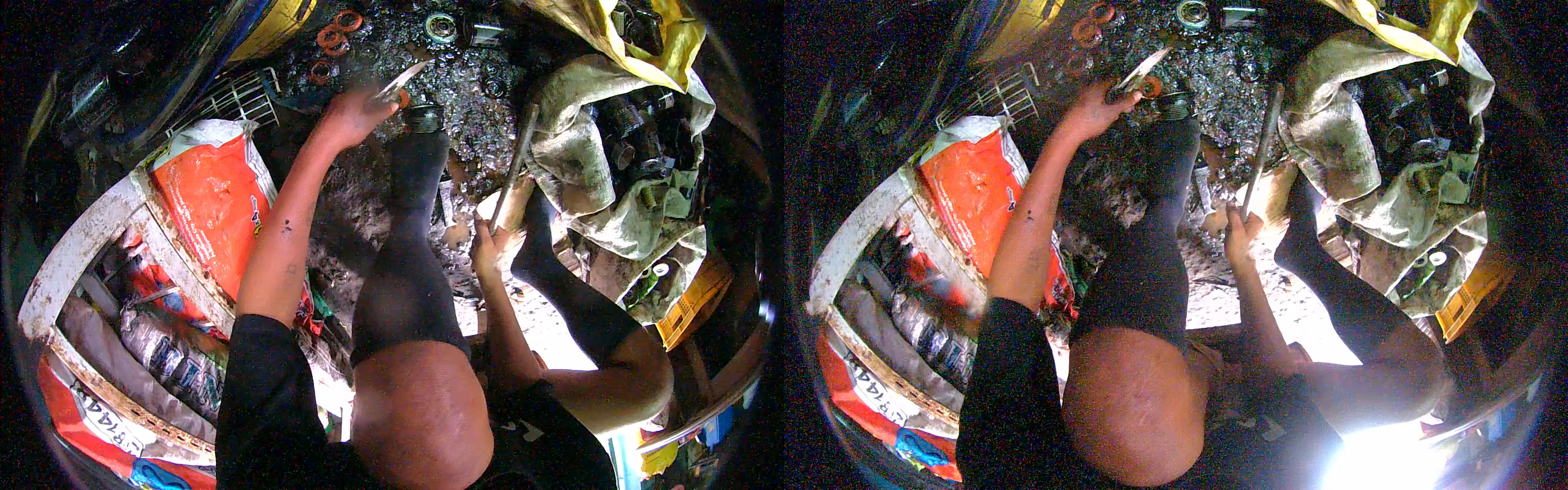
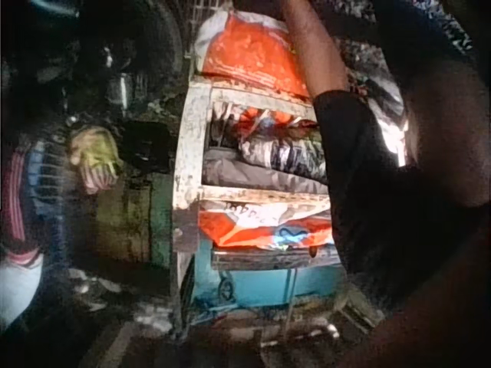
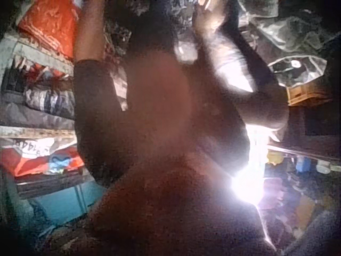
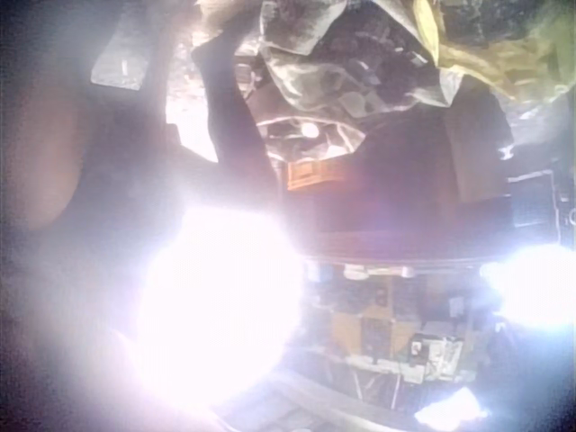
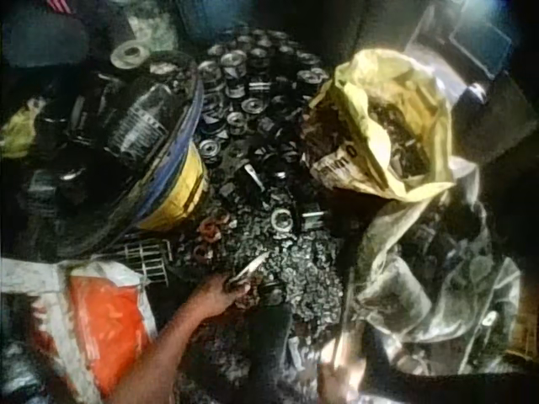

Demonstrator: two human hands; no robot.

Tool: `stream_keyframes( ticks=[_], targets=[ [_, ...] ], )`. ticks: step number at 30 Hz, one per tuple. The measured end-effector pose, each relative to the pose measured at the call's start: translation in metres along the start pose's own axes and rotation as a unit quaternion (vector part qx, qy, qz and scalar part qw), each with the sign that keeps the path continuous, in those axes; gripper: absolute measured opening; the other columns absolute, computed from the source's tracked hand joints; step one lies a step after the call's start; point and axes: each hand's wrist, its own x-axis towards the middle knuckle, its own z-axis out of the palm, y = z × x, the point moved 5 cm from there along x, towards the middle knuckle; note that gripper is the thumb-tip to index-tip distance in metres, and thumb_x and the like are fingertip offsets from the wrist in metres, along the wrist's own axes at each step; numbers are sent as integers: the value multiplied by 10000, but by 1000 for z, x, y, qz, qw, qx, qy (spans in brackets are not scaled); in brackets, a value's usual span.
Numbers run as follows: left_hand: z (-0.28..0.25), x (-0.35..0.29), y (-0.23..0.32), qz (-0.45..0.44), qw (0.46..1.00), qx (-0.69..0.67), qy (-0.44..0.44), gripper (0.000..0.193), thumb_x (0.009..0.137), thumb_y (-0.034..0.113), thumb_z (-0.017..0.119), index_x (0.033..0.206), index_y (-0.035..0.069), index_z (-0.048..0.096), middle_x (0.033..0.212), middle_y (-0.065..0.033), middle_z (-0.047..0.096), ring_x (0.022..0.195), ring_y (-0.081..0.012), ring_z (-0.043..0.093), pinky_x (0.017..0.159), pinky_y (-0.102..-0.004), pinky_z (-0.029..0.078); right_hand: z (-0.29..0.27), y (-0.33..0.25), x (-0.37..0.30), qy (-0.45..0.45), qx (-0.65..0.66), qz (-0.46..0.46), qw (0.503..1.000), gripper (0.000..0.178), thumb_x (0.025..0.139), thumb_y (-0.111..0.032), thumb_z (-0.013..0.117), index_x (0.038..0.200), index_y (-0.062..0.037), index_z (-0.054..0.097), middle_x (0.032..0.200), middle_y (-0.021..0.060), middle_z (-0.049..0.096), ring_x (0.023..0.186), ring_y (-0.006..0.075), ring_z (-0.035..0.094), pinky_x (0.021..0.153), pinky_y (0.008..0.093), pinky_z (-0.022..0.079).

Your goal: The person sits on the floor and uses a hammer and a metal rod to strike and separate components of a mechanical part. They then inspect the separated parts by hand, turning them over and examining the interior before placing them aside.

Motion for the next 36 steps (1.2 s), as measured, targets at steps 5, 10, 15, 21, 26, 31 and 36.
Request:
stream_keyframes(
  ticks=[5,10,15,21,26,31,36],
  targets=[
    [17,-3,17,58,992,111,-3,481,831,462,669,1109,70,643,922,-215,689,881,-394,664,791,-463,527,8,0,-7,-11,-39,56,998,297,924,-213,632,663,-111,534,533,-86,405,438,30,320,409,245,201],
    [40,3,11,-4,961,276,-33,425,760,367,705,1043,51,673,900,-223,688,833,-393,674,784,-480,547,7,1,-4,-18,-81,49,995,285,925,-213,625,671,-110,548,529,-82,410,435,31,322,407,246,202],
    [48,12,1,-37,952,300,-59,345,749,310,700,933,18,700,877,-239,687,806,-400,679,761,-484,554,7,-1,-4,-10,-105,57,993,293,923,-219,626,664,-113,539,525,-79,408,431,30,316,405,247,197],
    [47,13,13,1,939,341,-51,283,726,242,685,899,18,696,876,-239,691,821,-407,685,759,-506,554,7,3,-3,-13,-85,50,995,300,921,-252,645,677,-108,547,520,-77,405,417,38,309,403,247,199],
    [51,15,2,2,947,318,-37,279,727,216,639,893,-3,690,876,-235,693,803,-415,684,742,-509,555,20,-13,-14,-35,-99,65,992,327,915,-257,647,654,-88,546,511,-59,423,416,56,349,402,264,246],
    [51,21,3,17,950,308,-48,261,726,181,590,869,-12,692,883,-245,690,790,-421,682,736,-513,554,35,-15,-7,-65,-246,-9,967,380,897,-285,649,613,-47,565,511,27,522,436,126,462,439,321,347],
    [50,20,6,19,951,305,-41,243,728,172,585,845,-6,700,900,-248,691,822,-411,686,749,-511,553,46,-40,-10,-74,-377,-21,923,374,853,-331,647,695,9,629,574,154,590,522,263,568,561,408,438]
  ],
)
